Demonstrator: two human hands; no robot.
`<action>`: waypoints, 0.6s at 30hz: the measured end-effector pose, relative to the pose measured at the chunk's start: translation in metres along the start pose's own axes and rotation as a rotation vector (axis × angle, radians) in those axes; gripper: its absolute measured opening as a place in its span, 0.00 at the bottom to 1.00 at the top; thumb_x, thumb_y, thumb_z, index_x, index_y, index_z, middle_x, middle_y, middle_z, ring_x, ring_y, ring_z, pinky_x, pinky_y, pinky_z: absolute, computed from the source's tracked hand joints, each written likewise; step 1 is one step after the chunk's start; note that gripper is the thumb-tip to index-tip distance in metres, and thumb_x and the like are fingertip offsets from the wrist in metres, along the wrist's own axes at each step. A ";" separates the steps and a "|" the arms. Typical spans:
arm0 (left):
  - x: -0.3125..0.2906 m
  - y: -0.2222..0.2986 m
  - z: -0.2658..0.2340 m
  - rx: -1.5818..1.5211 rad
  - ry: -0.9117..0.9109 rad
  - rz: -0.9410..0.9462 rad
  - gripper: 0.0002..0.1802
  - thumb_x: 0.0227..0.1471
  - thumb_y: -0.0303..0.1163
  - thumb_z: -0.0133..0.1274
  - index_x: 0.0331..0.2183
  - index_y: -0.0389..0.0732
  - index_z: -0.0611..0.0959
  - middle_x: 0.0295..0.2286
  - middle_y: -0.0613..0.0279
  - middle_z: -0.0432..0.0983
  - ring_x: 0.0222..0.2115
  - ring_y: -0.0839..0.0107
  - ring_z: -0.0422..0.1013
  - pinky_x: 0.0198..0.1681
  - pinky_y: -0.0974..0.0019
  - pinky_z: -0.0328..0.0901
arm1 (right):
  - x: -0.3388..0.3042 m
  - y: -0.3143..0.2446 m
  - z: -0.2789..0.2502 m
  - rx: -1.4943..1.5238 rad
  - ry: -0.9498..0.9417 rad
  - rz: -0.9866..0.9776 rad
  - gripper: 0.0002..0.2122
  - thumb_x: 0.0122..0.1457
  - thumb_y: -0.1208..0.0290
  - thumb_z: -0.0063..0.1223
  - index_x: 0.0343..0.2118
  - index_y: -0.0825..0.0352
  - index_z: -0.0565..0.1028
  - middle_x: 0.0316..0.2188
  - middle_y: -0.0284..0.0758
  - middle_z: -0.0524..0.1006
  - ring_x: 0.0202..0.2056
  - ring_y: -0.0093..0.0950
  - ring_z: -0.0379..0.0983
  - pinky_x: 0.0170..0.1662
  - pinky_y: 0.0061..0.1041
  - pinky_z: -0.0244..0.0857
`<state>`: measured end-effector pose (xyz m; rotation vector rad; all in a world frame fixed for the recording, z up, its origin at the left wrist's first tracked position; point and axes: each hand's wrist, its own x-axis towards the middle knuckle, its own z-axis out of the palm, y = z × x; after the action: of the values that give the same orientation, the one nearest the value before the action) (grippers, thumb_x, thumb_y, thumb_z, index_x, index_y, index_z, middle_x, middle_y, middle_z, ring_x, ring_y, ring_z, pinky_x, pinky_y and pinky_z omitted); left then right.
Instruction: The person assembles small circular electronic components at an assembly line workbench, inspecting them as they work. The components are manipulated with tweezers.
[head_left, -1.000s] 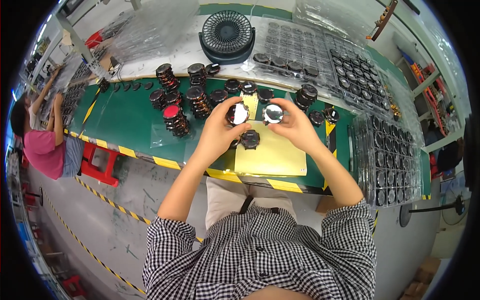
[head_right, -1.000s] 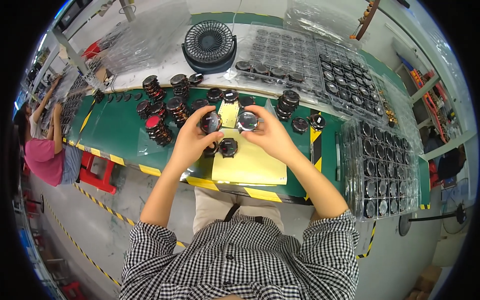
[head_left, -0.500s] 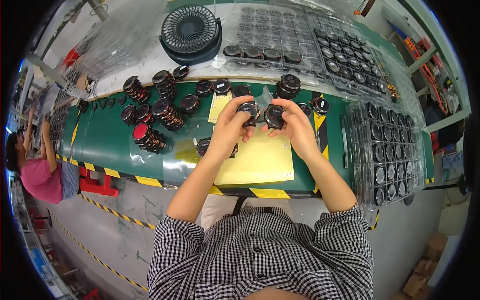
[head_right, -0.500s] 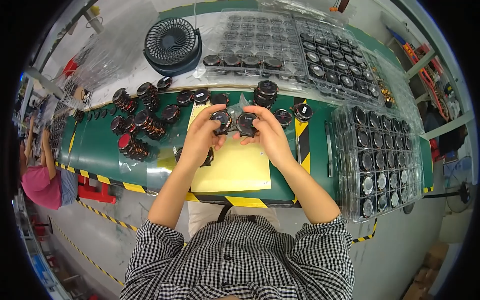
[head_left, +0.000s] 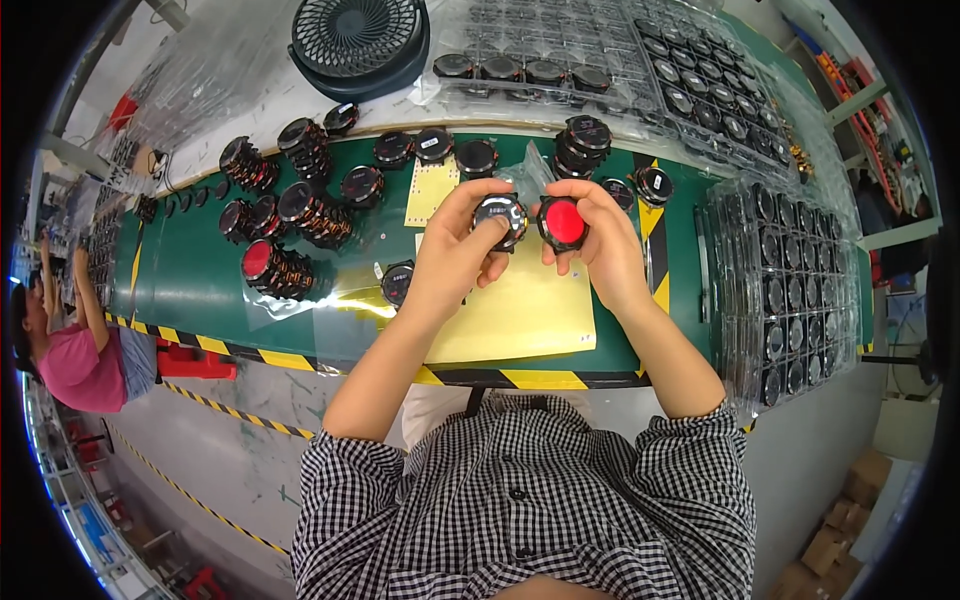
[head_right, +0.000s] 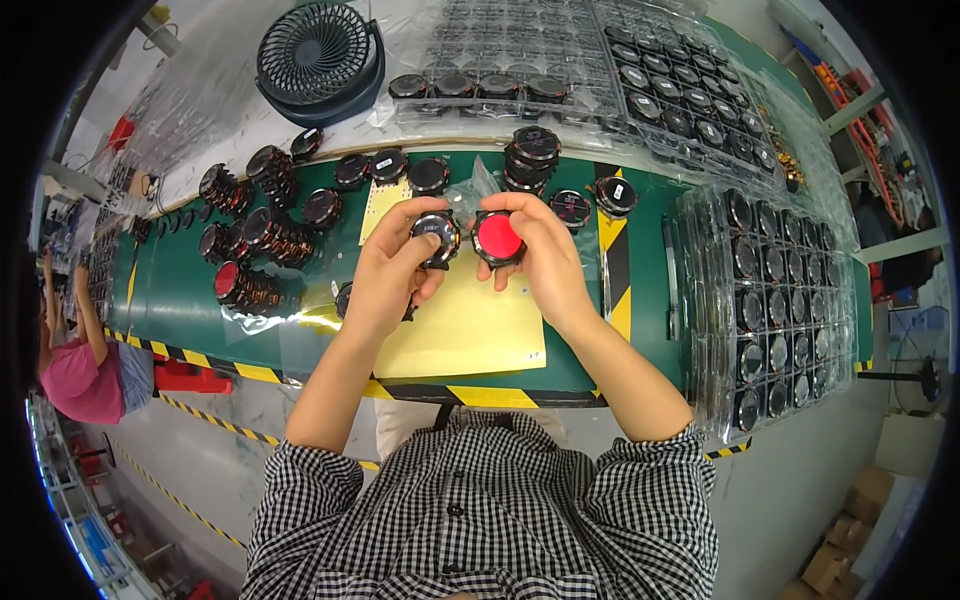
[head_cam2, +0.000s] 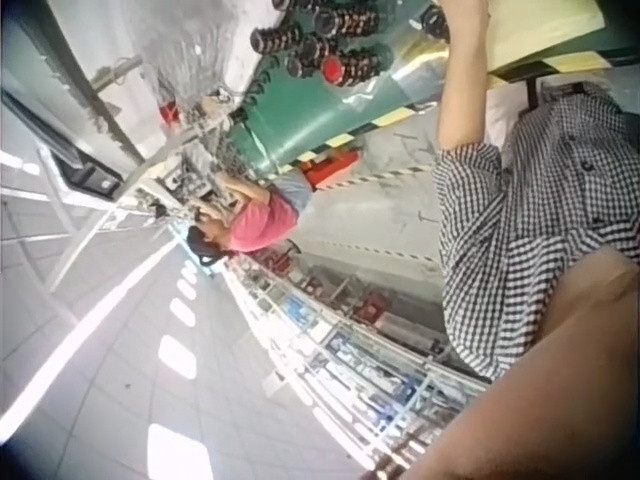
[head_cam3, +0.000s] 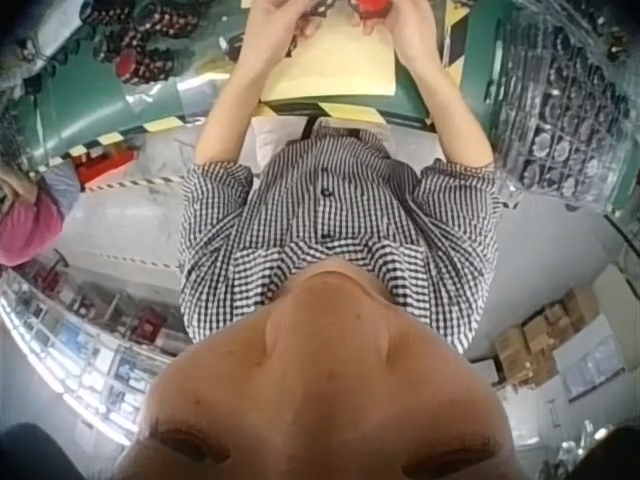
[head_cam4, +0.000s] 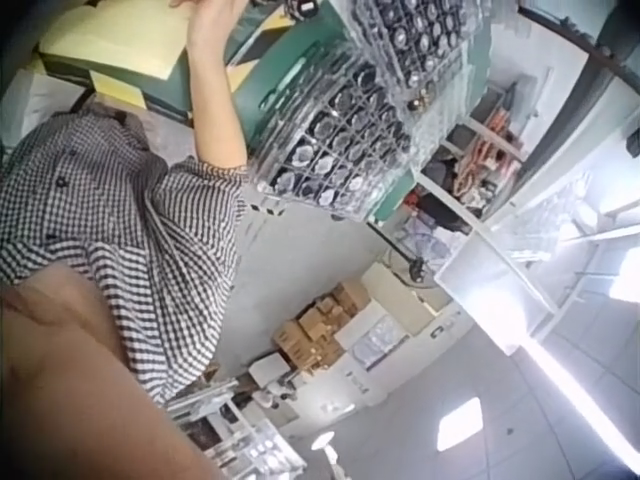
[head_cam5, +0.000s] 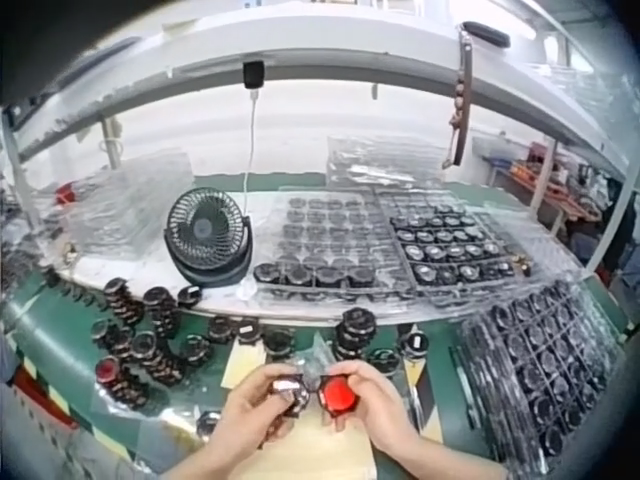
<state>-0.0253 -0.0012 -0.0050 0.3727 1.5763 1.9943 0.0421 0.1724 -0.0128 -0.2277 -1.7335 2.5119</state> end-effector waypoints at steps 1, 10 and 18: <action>0.001 -0.001 -0.001 -0.002 0.000 -0.003 0.18 0.56 0.29 0.41 0.48 0.39 0.71 0.29 0.57 0.73 0.13 0.76 0.63 0.13 0.75 0.54 | 0.000 0.000 0.000 0.000 0.002 0.003 0.17 0.63 0.65 0.32 0.49 0.69 0.66 0.38 0.42 0.76 0.24 0.29 0.73 0.21 0.23 0.65; 0.004 -0.003 -0.006 -0.183 -0.032 -0.065 0.17 0.58 0.30 0.35 0.46 0.37 0.73 0.25 0.58 0.73 0.11 0.75 0.64 0.12 0.74 0.56 | -0.002 0.000 0.002 -0.012 0.032 0.001 0.15 0.64 0.67 0.31 0.47 0.69 0.67 0.37 0.42 0.76 0.23 0.27 0.73 0.21 0.20 0.63; 0.000 -0.002 0.003 -0.073 0.004 -0.014 0.11 0.59 0.30 0.46 0.43 0.38 0.74 0.23 0.64 0.71 0.10 0.81 0.60 0.12 0.77 0.50 | -0.006 0.001 0.008 -0.120 0.055 -0.047 0.09 0.64 0.71 0.39 0.42 0.68 0.70 0.30 0.34 0.76 0.19 0.19 0.71 0.18 0.14 0.59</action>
<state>-0.0237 0.0016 -0.0060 0.3282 1.4991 2.0365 0.0468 0.1641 -0.0102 -0.2578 -1.8477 2.3490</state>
